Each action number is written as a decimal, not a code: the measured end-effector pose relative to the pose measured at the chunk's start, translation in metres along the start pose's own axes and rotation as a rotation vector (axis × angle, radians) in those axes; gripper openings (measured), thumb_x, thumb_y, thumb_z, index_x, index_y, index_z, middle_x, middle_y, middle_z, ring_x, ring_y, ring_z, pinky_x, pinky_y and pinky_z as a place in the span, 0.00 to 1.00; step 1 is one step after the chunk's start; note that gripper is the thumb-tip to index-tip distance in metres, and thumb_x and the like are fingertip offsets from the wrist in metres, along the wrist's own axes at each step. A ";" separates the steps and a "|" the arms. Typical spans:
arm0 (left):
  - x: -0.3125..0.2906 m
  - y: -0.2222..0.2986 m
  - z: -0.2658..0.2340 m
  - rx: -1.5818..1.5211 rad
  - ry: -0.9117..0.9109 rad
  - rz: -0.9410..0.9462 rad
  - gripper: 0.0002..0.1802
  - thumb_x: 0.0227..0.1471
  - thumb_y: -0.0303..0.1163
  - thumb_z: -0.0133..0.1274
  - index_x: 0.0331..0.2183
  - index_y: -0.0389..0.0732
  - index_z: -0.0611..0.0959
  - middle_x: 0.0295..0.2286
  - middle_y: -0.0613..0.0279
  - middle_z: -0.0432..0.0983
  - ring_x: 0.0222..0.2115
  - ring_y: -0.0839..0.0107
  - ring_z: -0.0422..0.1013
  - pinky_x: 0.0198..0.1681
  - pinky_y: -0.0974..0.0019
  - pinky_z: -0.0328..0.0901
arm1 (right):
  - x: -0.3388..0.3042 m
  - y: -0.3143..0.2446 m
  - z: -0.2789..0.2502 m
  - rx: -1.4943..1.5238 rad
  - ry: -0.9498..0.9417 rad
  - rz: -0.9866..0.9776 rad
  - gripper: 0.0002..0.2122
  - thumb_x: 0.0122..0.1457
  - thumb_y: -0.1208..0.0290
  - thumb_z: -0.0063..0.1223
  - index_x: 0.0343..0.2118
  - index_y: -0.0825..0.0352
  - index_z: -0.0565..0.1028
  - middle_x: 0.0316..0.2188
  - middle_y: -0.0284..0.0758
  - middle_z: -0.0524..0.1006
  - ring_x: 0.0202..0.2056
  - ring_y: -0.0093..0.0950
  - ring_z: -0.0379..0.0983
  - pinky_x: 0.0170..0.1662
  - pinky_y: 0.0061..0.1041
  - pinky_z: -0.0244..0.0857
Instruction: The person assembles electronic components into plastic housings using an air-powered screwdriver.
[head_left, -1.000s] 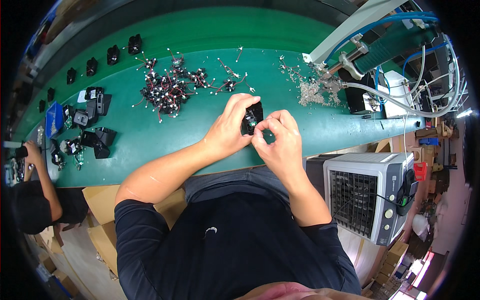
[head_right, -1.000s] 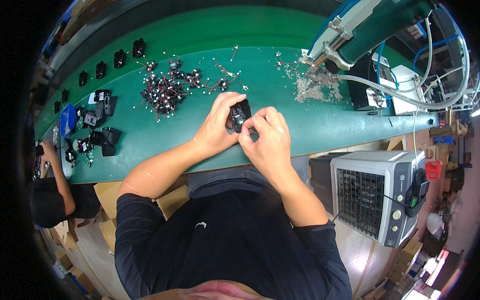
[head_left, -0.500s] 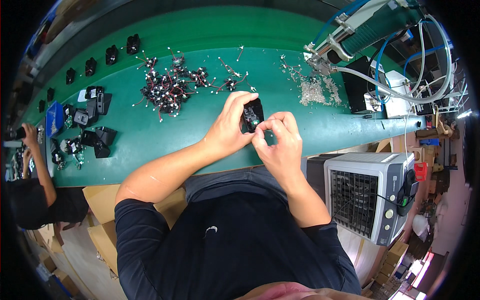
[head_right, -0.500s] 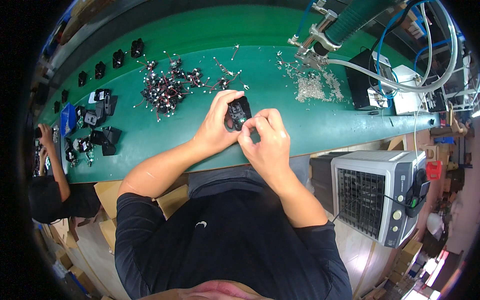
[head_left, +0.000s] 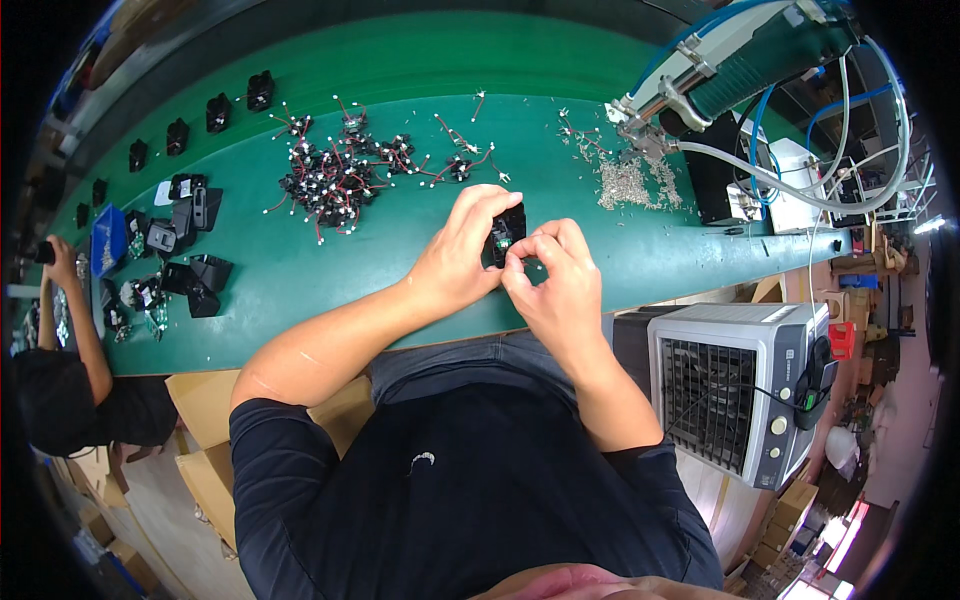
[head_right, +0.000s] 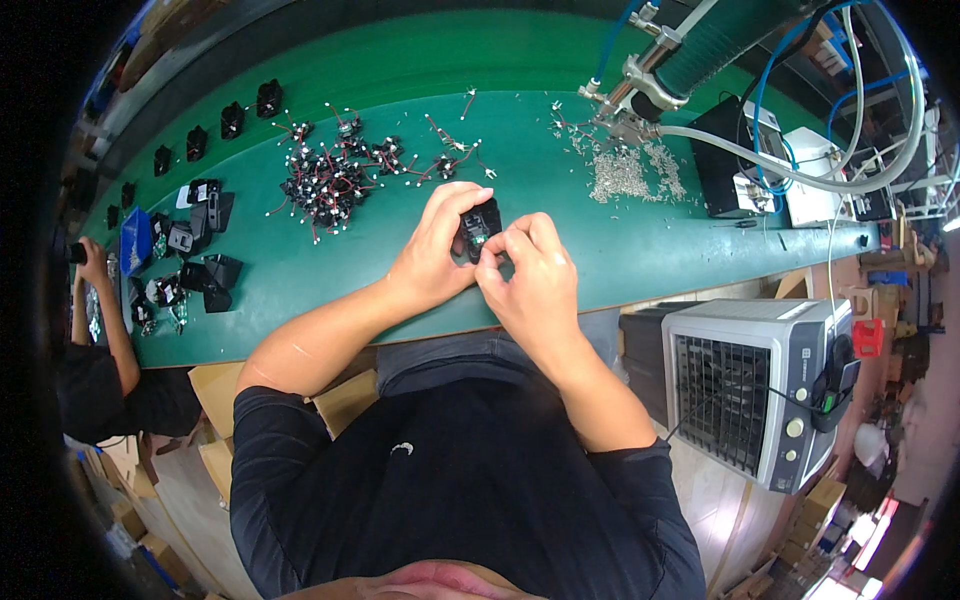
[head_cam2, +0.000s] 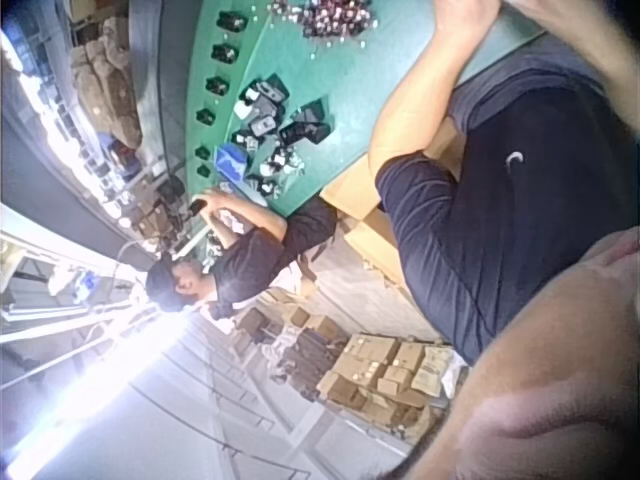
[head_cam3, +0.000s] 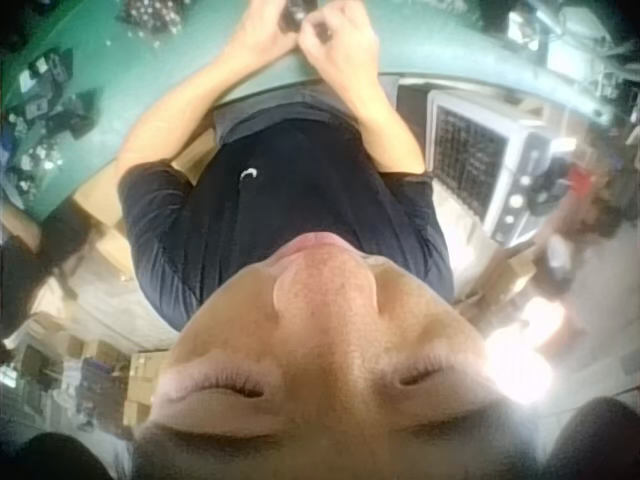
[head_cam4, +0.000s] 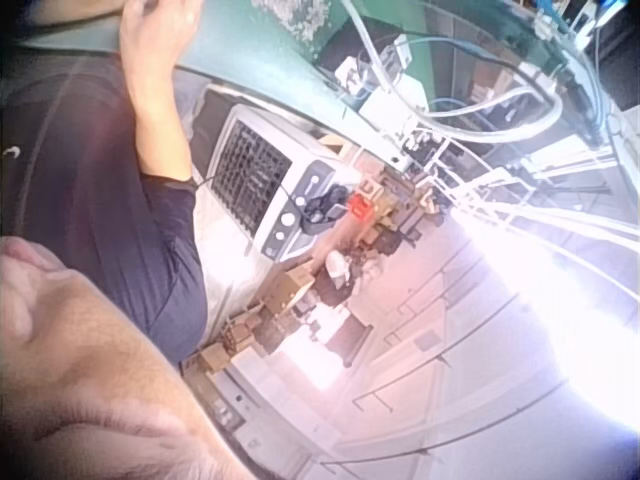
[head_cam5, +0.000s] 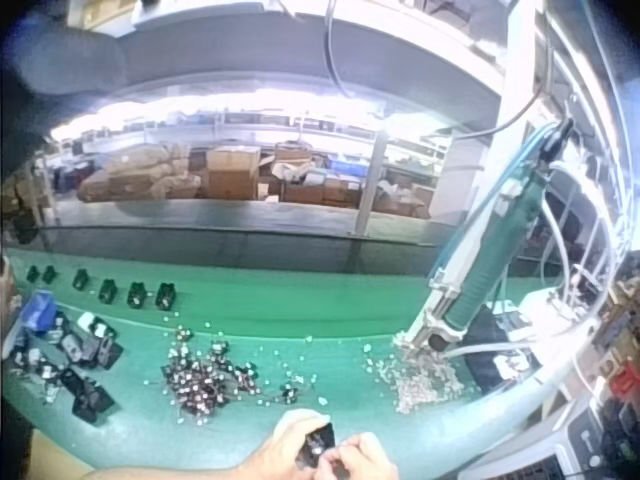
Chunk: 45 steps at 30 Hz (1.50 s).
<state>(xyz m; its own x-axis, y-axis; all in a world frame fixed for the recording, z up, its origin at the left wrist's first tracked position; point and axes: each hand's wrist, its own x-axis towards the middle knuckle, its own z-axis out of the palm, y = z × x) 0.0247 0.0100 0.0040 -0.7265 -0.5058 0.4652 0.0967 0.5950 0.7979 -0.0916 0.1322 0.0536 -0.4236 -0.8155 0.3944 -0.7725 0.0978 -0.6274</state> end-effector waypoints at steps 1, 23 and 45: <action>0.000 -0.001 0.000 -0.001 -0.001 0.001 0.47 0.38 0.17 0.67 0.61 0.43 0.68 0.55 0.49 0.64 0.53 0.46 0.70 0.50 0.54 0.73 | 0.000 0.000 -0.001 -0.001 0.001 0.000 0.06 0.49 0.81 0.65 0.29 0.66 0.80 0.34 0.35 0.74 0.32 0.31 0.76 0.33 0.31 0.72; 0.005 -0.002 -0.006 0.094 -0.133 -0.025 0.38 0.40 0.39 0.76 0.51 0.46 0.75 0.51 0.56 0.70 0.54 0.56 0.69 0.57 0.54 0.59 | 0.178 -0.016 -0.104 0.692 0.593 -0.162 0.28 0.74 0.40 0.36 0.46 0.67 0.74 0.23 0.30 0.73 0.26 0.20 0.70 0.30 0.20 0.65; 0.005 0.004 -0.009 0.190 -0.180 -0.015 0.21 0.39 0.38 0.77 0.30 0.43 0.80 0.50 0.54 0.71 0.51 0.52 0.70 0.53 0.54 0.59 | 0.083 -0.033 -0.050 0.921 0.232 -0.030 0.56 0.55 0.15 0.22 0.57 0.77 0.66 0.22 0.38 0.73 0.20 0.30 0.73 0.26 0.26 0.72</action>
<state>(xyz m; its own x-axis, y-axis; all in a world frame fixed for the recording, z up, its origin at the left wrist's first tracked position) 0.0275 0.0043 0.0127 -0.8380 -0.4061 0.3646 -0.0319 0.7034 0.7101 -0.1244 0.0898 0.1403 -0.5696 -0.6667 0.4807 -0.1499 -0.4908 -0.8583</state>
